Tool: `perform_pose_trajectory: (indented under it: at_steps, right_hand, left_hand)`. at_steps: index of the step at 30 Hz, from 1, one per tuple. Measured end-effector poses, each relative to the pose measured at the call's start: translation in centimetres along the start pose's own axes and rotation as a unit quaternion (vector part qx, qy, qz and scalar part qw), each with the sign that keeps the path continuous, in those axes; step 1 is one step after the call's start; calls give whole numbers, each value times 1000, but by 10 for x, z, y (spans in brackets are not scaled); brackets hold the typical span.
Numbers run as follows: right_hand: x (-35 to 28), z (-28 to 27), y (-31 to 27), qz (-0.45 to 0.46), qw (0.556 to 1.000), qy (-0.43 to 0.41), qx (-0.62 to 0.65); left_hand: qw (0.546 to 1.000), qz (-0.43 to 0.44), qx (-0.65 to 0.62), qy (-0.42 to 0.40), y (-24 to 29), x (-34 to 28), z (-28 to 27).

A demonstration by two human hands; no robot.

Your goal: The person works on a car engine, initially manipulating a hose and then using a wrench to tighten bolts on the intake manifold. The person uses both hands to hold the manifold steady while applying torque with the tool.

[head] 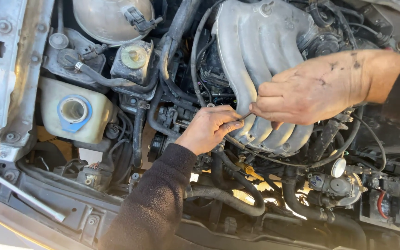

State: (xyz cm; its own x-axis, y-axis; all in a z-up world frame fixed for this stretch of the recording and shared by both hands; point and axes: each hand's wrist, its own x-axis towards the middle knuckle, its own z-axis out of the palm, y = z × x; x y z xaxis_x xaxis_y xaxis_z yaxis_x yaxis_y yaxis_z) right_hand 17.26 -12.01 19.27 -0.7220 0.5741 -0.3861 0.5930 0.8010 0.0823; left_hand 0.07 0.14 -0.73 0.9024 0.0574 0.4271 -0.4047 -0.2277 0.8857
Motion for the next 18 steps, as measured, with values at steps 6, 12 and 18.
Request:
perform_pose_trajectory:
  at_steps: [6, 12, 18]
  right_hand:
    - [-9, 3, 8, -22, 1000, 9, 11]
    - [16, -4, 11, -30, 999, -25, 13]
    - [30, 18, -31, 361, 911, 135, 144]
  left_hand:
    - [999, -29, -6, -15, 6, 0, 2]
    - [1000, -14, -2, -11, 0, -2, 0]
    - [998, -40, 41, -19, -5, -2, 3]
